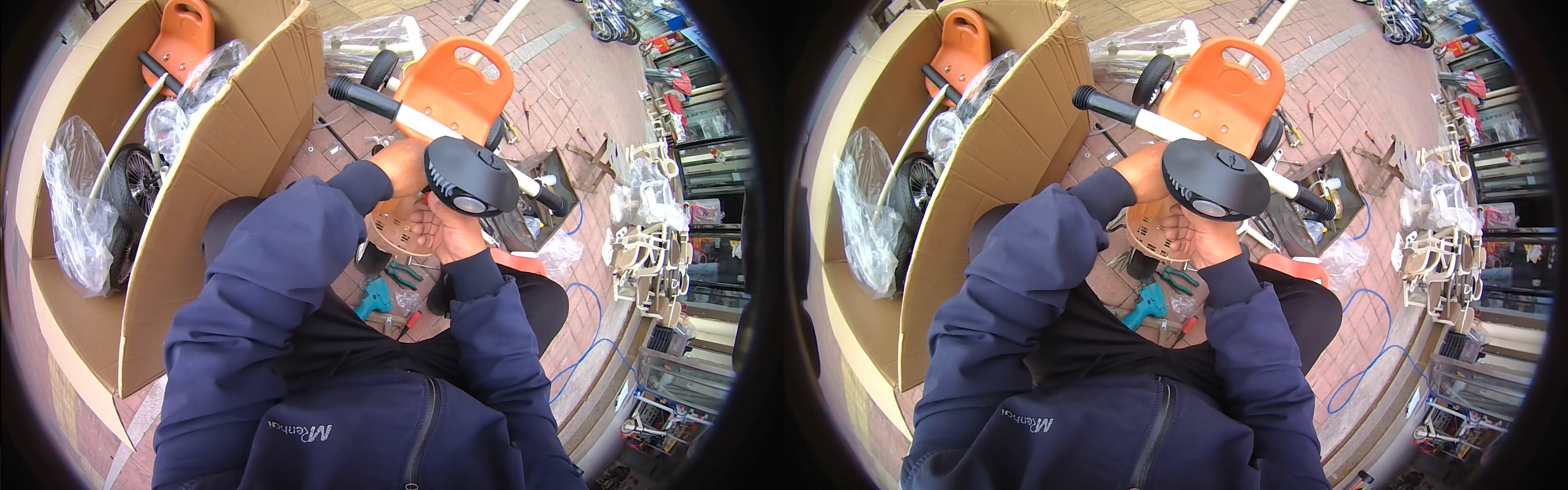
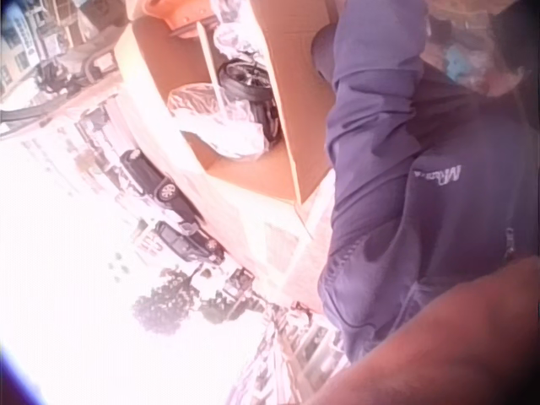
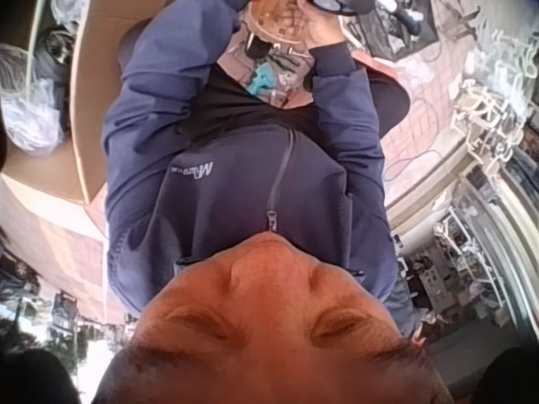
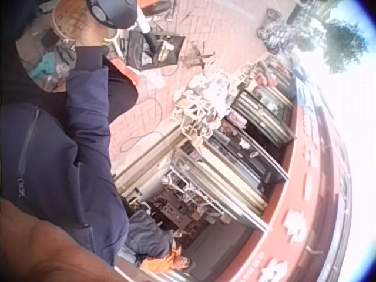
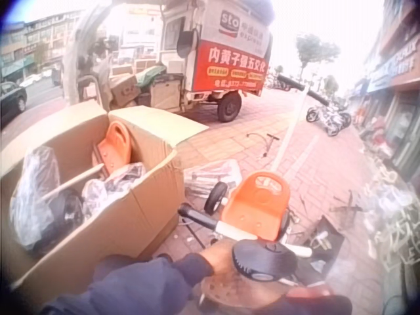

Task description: The person assembles a child's tricycle on a sidewalk. They attach the seat, basket, handlebar, and steering wheel, then secure the parts with screws and zip ties.

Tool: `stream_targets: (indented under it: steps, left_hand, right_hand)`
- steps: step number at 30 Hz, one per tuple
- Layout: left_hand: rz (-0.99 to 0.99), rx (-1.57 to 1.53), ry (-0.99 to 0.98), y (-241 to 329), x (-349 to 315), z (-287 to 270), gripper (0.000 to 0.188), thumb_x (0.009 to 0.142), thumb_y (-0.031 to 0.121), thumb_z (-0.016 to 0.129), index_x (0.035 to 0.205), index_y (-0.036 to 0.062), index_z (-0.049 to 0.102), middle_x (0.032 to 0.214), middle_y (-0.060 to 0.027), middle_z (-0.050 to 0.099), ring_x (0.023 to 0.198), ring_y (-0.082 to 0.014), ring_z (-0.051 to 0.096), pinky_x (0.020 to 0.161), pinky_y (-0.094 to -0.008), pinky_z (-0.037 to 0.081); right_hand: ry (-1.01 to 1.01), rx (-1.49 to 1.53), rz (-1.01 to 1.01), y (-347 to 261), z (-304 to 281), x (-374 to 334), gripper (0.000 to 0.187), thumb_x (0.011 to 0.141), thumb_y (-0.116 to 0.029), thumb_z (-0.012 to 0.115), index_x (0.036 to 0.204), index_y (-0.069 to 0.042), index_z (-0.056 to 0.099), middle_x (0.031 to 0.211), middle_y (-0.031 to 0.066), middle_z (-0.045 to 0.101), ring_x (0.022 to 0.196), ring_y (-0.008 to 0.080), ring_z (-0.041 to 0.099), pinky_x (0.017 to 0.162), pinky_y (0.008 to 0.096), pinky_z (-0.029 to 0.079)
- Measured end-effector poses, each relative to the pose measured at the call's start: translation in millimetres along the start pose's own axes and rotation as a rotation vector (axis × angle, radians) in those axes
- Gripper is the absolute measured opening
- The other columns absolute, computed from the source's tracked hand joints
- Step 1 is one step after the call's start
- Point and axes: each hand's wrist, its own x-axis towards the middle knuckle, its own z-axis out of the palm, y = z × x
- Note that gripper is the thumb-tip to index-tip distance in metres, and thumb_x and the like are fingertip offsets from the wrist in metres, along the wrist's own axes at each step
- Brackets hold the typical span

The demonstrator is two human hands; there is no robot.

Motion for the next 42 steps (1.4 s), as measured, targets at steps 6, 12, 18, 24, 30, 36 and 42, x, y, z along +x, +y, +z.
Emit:
stream_targets:
  steps: [6,12,18,24,30,36,42]
  left_hand:
    - [-0.109,0.043,-0.115,4,-1,-1,0.027,0.085,0.021,0.06,0.104,0.0035,0.068,0.097,-0.027,0.069,0.094,-0.0433,0.066,0.083,-0.0477,0.053]
    - [-0.059,0.081,-0.109,-13,6,15,0.022,0.084,0.015,0.061,0.1,0.0016,0.068,0.096,-0.0257,0.069,0.092,-0.0426,0.066,0.082,-0.0466,0.054]
    - [-0.025,-0.016,-0.005,-21,6,23,0.021,0.084,0.02,0.06,0.091,0.0034,0.072,0.088,-0.0265,0.068,0.084,-0.0439,0.066,0.077,-0.0489,0.053]
    - [-0.195,0.071,-0.038,-17,8,18,0.026,0.083,0.022,0.061,0.092,0.0014,0.073,0.09,-0.0267,0.069,0.086,-0.0426,0.068,0.079,-0.0479,0.054]
    - [-0.201,0.159,-0.109,-18,8,16,0.03,0.085,0.027,0.064,0.102,0.0035,0.069,0.101,-0.0252,0.069,0.096,-0.0433,0.065,0.085,-0.0458,0.053]
    - [-0.208,0.173,-0.136,-10,6,9,0.029,0.084,0.027,0.064,0.101,0.004,0.069,0.101,-0.0246,0.07,0.095,-0.0431,0.066,0.083,-0.0472,0.054]
    - [-0.401,0.137,-0.117,10,-7,9,0.034,0.081,0.03,0.067,0.093,0.0,0.074,0.094,-0.027,0.069,0.095,-0.0408,0.068,0.084,-0.047,0.055]
  right_hand:
    - [0.213,-0.142,-0.149,7,22,-6,0.036,0.097,-0.037,0.066,0.098,-0.001,0.062,0.071,0.0059,0.06,0.059,0.015,0.062,0.049,0.0275,0.051]
    - [0.247,-0.518,-0.333,9,17,-3,0.037,0.092,-0.028,0.073,0.104,0.005,0.062,0.075,0.0071,0.064,0.056,0.0122,0.06,0.049,0.0285,0.051]
    - [0.238,-0.63,-0.708,15,-8,19,0.041,0.086,-0.017,0.079,0.116,0.006,0.063,0.087,0.0063,0.066,0.072,0.0117,0.063,0.063,0.0273,0.053]
    - [0.124,-0.849,-1.009,-14,-35,47,0.047,0.083,-0.018,0.082,0.124,-0.002,0.063,0.117,0.008,0.067,0.102,0.0189,0.065,0.087,0.034,0.054]
    - [0.148,-1.183,-1.094,-31,-27,36,0.049,0.08,-0.022,0.084,0.122,-0.004,0.066,0.117,0.0112,0.069,0.104,0.0256,0.065,0.093,0.0382,0.051]
    - [0.13,-1.294,-1.166,-38,-29,36,0.045,0.081,-0.027,0.081,0.118,-0.005,0.068,0.113,0.0124,0.07,0.106,0.0288,0.065,0.095,0.0401,0.049]
    - [0.066,-1.407,-1.128,-41,-48,41,0.043,0.084,-0.021,0.075,0.124,-0.008,0.065,0.123,0.0136,0.066,0.115,0.0324,0.061,0.098,0.043,0.048]
